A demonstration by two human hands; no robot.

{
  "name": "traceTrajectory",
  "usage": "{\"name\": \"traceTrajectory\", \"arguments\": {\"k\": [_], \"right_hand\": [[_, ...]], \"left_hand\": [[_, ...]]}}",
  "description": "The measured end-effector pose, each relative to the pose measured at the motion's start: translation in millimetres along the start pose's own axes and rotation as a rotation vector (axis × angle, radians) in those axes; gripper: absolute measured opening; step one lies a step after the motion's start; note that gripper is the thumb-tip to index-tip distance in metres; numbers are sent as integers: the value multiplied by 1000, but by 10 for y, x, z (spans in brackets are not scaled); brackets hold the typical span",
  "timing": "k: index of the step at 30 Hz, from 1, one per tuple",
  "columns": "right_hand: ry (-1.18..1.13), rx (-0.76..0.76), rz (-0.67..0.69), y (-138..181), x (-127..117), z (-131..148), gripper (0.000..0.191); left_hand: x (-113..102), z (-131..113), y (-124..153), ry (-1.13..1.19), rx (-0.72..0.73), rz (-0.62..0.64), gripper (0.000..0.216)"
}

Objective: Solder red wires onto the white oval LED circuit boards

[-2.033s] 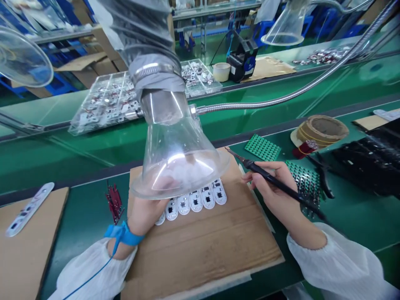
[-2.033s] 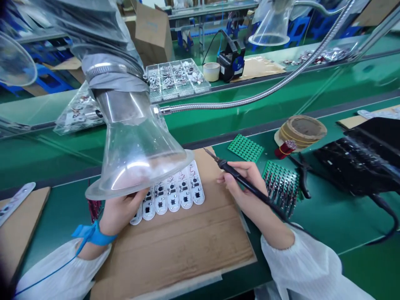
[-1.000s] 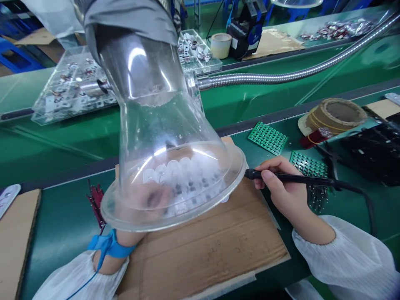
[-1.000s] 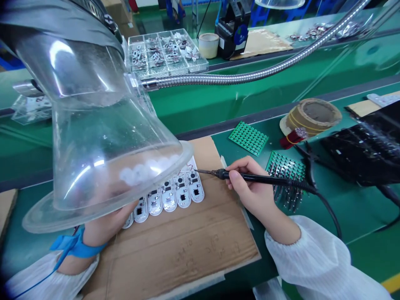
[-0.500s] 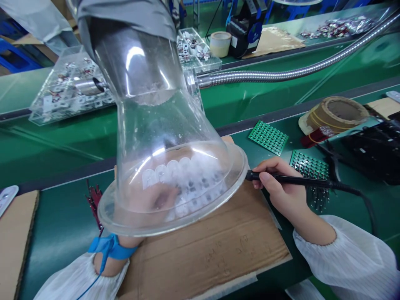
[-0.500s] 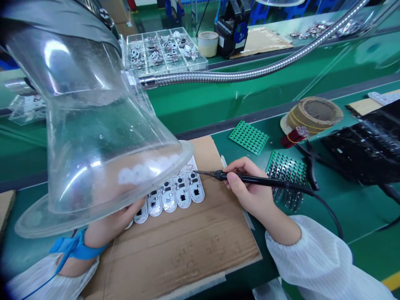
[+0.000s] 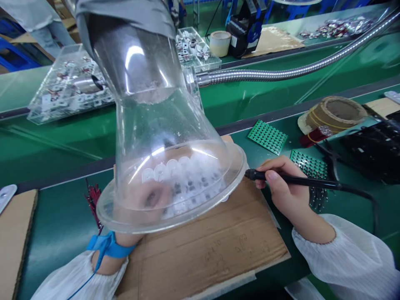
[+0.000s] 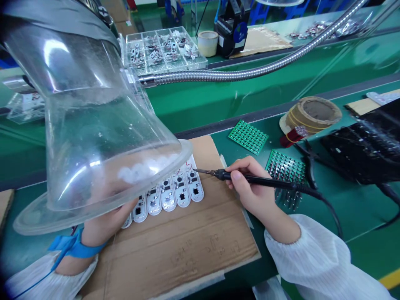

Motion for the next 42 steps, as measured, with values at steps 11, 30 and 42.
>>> {"name": "traceTrajectory", "arguments": {"k": [11, 30, 42], "right_hand": [[134, 14, 148, 58, 52, -83, 7], [239, -33, 166, 11, 102, -33, 17], [100, 1, -4, -247, 316, 186, 41]], "left_hand": [[40, -13, 8, 21, -31, 56, 37], [-163, 345, 134, 59, -60, -241, 8], [-3, 608, 421, 113, -96, -224, 18]]}}
Point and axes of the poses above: each hand's wrist, its own y-axis away from the middle knuckle, its own x-axis out of the palm, z = x × y, the point moved 6 cm from there along -y, towards the middle knuckle, and after that the axes turned 14 degrees about -y, right-handed, at the moved point
